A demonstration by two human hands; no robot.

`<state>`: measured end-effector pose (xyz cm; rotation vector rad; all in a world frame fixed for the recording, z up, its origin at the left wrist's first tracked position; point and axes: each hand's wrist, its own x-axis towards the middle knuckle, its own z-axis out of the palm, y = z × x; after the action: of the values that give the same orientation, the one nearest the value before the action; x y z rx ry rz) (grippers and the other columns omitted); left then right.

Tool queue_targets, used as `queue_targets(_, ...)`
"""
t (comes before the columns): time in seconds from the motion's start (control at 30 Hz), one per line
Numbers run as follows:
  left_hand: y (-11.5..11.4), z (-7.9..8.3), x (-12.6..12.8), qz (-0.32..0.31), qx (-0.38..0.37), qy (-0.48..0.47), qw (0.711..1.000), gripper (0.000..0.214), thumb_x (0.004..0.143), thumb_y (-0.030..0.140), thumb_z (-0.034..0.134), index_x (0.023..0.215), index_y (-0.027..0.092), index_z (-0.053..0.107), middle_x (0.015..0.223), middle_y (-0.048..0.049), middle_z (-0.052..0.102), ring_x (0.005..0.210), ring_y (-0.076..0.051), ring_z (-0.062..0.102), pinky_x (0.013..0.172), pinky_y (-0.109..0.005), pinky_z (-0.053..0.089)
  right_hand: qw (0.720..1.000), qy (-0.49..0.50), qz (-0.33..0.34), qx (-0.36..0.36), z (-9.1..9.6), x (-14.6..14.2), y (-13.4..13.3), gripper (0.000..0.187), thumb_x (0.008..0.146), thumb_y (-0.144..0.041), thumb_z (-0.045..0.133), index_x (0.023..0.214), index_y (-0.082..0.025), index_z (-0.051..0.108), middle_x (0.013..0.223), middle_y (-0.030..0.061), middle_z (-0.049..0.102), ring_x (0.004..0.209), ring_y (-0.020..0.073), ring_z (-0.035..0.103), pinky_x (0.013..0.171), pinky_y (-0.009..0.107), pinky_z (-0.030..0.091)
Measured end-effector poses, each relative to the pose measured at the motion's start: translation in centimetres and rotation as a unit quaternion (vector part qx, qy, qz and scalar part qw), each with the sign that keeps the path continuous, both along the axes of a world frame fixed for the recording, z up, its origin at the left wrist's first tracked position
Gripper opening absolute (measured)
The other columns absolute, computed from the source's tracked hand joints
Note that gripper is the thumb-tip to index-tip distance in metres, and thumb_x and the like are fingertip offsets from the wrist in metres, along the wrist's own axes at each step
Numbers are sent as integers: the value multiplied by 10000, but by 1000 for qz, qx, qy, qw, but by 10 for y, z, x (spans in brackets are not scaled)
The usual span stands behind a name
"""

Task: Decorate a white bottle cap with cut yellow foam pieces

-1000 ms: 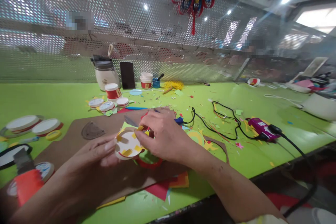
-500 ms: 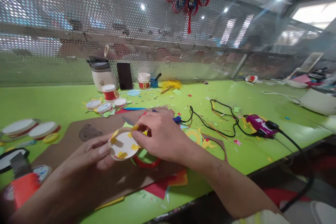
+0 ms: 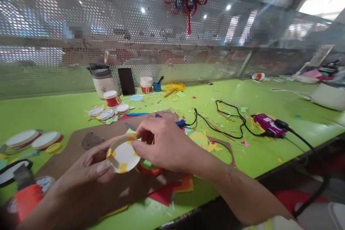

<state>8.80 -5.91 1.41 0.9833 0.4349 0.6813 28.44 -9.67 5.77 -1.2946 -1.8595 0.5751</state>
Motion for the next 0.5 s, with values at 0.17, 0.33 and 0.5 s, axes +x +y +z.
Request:
queue_targets(0.17,-5,5,4,9,-11,13,1000,522,677,271,801,1180,248,659,1072,-76,719,1000,-276,667,863,-341,485,998,-49,-2,44,1,1,1,79,807,-132,635,742,-160,671,661,-19,633,607,93,532,575,230,389)
queue_targets(0.33,-5,8,5,13,4,20,1000,442,706,280,779,1133,219,684,1046,-85,722,950,-257,673,843,-332,490,994,-93,-7,65,4,0,3,91,800,-82,641,749,-138,691,683,1,661,618,98,517,606,239,378)
queue_targets(0.5,-3,6,4,29,17,37,999,391,699,280,792,1075,210,710,981,-63,737,846,-215,688,825,-303,496,995,-85,-17,50,-3,-3,5,98,809,-90,620,750,-140,681,676,0,650,622,103,516,583,236,363)
